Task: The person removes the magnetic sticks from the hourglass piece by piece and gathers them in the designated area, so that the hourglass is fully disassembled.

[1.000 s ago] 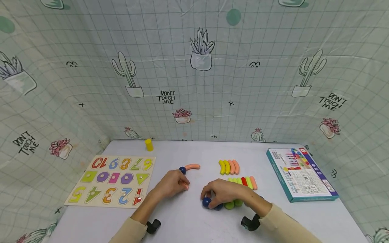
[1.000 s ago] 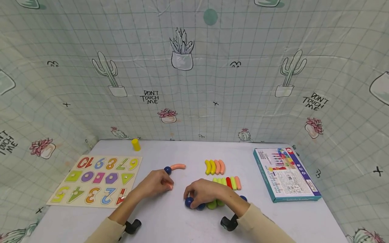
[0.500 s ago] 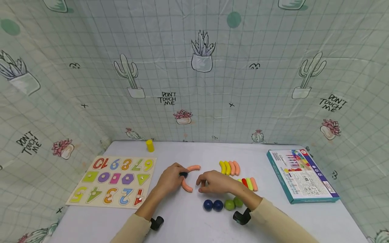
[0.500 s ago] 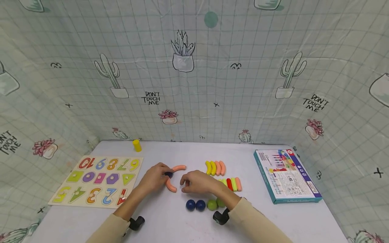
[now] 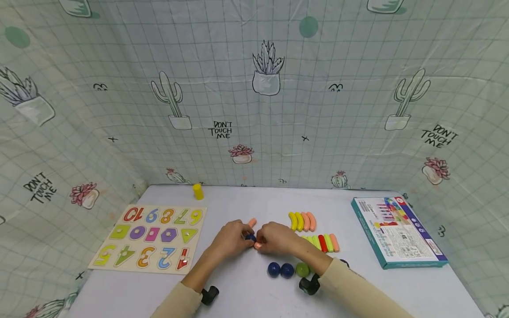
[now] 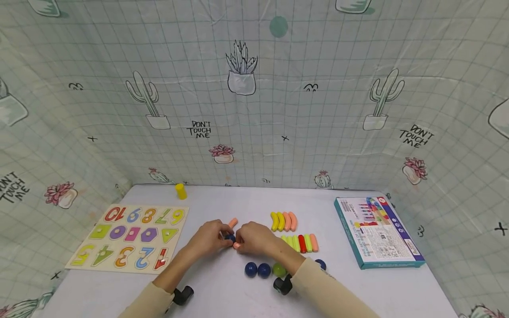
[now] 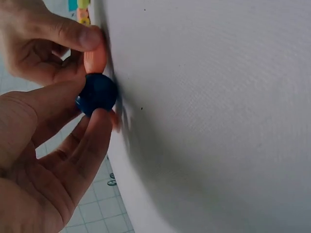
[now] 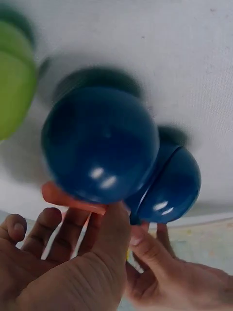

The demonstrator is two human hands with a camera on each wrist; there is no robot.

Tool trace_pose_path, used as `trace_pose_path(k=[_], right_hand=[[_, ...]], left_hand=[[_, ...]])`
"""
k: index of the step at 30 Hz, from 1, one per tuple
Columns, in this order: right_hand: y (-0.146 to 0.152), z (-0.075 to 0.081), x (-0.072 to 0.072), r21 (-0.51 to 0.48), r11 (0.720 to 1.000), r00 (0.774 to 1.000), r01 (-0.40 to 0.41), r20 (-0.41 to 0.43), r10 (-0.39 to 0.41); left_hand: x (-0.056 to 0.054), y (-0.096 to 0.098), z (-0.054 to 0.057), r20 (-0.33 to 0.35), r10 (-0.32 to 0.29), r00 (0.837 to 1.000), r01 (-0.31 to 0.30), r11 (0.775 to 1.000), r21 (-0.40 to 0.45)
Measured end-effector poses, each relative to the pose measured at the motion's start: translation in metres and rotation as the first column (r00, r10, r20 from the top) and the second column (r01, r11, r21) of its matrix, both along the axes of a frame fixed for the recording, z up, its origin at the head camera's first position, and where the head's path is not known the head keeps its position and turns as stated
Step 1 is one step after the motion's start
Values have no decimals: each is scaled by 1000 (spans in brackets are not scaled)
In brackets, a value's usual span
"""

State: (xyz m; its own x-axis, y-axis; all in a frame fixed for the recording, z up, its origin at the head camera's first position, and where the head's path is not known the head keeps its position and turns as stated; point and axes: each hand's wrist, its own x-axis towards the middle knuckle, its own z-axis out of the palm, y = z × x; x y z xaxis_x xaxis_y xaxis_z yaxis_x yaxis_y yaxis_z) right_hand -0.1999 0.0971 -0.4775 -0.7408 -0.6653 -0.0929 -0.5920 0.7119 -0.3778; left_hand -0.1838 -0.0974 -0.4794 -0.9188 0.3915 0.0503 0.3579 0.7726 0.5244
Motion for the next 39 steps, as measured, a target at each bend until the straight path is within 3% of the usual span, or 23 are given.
trace_pose_path(k=[5, 11, 13, 16, 18, 23, 27, 31, 39], right_hand=[[12, 9, -1, -42, 999, 1000, -7, 17, 8], [44, 26, -12, -199, 975, 989, 97, 128, -72], [60, 29, -18, -237, 961, 975, 144, 201, -97], [87, 30, -29, -294, 923, 932, 249, 333, -146], [106, 28, -36, -310, 893, 908, 327, 366, -206], [145, 16, -51, -301, 823, 858, 482, 353, -373], [165, 7, -57, -280, 781, 810, 558, 387, -440], [176, -2, -59, -245, 772, 791, 586, 381, -479], [185, -14, -59, -190, 780, 785, 596, 341, -517]], left_hand=[[1, -5, 2, -19, 42, 999, -42, 999, -4], [1, -7, 6, 19, 53, 998, -53, 999, 11], [1, -6, 7, 38, 57, 998, -57, 998, 9], [2, -6, 7, 50, 59, 997, -59, 998, 6], [2, -6, 7, 56, 62, 997, -62, 998, 8], [2, -6, 8, 66, 62, 996, -63, 998, 21], [2, -5, 8, 75, 60, 995, -62, 998, 23], [2, -4, 7, 82, 56, 995, -59, 998, 25], [4, -2, 5, 79, 47, 996, -49, 998, 29]])
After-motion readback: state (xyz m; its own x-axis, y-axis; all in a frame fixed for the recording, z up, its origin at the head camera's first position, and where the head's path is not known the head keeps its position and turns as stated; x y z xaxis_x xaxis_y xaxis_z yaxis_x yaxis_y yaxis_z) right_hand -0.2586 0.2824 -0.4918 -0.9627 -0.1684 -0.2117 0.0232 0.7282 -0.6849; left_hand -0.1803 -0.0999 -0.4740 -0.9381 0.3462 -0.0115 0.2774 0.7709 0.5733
